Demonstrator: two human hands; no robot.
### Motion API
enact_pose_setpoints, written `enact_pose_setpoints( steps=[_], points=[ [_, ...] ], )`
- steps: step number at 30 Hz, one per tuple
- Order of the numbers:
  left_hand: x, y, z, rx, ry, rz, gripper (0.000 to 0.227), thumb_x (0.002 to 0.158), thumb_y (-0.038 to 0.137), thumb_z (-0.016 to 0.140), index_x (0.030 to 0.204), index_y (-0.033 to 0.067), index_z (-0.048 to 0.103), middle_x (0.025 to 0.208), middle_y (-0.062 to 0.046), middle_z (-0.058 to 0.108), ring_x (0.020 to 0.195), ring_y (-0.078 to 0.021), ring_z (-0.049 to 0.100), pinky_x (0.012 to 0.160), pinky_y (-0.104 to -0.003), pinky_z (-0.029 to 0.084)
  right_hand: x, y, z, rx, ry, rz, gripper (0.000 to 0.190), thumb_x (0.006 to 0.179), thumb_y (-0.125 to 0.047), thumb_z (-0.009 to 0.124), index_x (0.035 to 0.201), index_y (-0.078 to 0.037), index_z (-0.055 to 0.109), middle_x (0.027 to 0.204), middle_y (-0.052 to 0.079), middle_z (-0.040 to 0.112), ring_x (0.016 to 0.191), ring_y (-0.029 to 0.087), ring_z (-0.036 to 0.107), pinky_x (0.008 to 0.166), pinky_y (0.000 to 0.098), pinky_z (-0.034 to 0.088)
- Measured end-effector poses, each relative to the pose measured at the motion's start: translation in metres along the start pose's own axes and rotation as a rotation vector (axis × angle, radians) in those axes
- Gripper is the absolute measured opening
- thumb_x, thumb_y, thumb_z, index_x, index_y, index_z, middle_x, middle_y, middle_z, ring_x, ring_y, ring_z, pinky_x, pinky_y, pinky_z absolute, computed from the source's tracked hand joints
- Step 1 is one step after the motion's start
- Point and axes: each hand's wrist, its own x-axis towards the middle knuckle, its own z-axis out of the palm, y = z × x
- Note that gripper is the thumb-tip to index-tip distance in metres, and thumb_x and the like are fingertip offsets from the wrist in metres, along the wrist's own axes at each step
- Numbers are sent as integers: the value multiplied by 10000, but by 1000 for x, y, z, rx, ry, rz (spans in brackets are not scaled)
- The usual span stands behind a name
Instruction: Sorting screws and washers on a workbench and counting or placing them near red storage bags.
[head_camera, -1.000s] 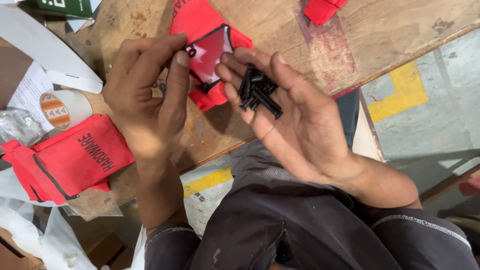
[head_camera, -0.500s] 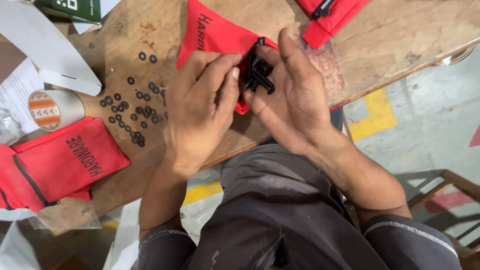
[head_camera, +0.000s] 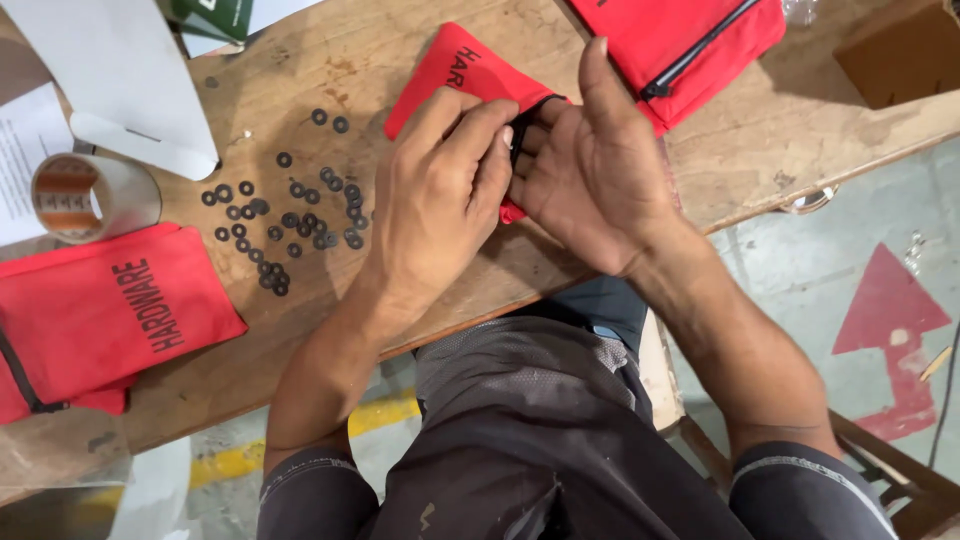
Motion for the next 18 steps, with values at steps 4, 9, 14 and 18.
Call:
enact_pose_setpoints(
  steps=[4, 9, 14, 18],
  points=[
    [-1, -7, -14, -32, 0, -40, 134, 1050, 42, 689, 1177, 4, 704, 1052, -107, 662, 849, -256, 700, 722, -375, 564, -1, -9, 16, -90, -59, 40, 1041, 942, -781, 428, 1536, 71, 362, 1478, 193, 476, 1394, 279, 471, 1248, 425, 365],
    [-4, -10, -35, -23, 51, -35, 148, 1057, 17, 697, 1201, -17, 704, 1088, -107, 677, 862, -227, 721, 745, -347, 583, 4, -11, 35, -264, -177, 20, 1073, 957, -792, 445, 1552, 93, 330, 1521, 191, 412, 1437, 274, 410, 1283, 427, 329],
    [-13, -15, -39, -28, 100, -75, 138, 1081, 14, 680, 1216, -3, 701, 1108, -101, 675, 870, -190, 738, 729, -297, 600, -10, 1, 38, -326, -152, -45, 887, 1018, -585, 485, 1537, 111, 304, 1587, 245, 385, 1533, 302, 375, 1300, 414, 308],
    [-16, -12, -41, -62, 121, -99, 148, 1084, 21, 687, 1230, 3, 707, 1095, -106, 669, 845, -186, 722, 710, -299, 584, -47, 15, 37, -546, -32, -296, 612, 1059, -262, 559, 1496, 123, 370, 1522, 298, 465, 1459, 331, 499, 1205, 424, 435]
  ],
)
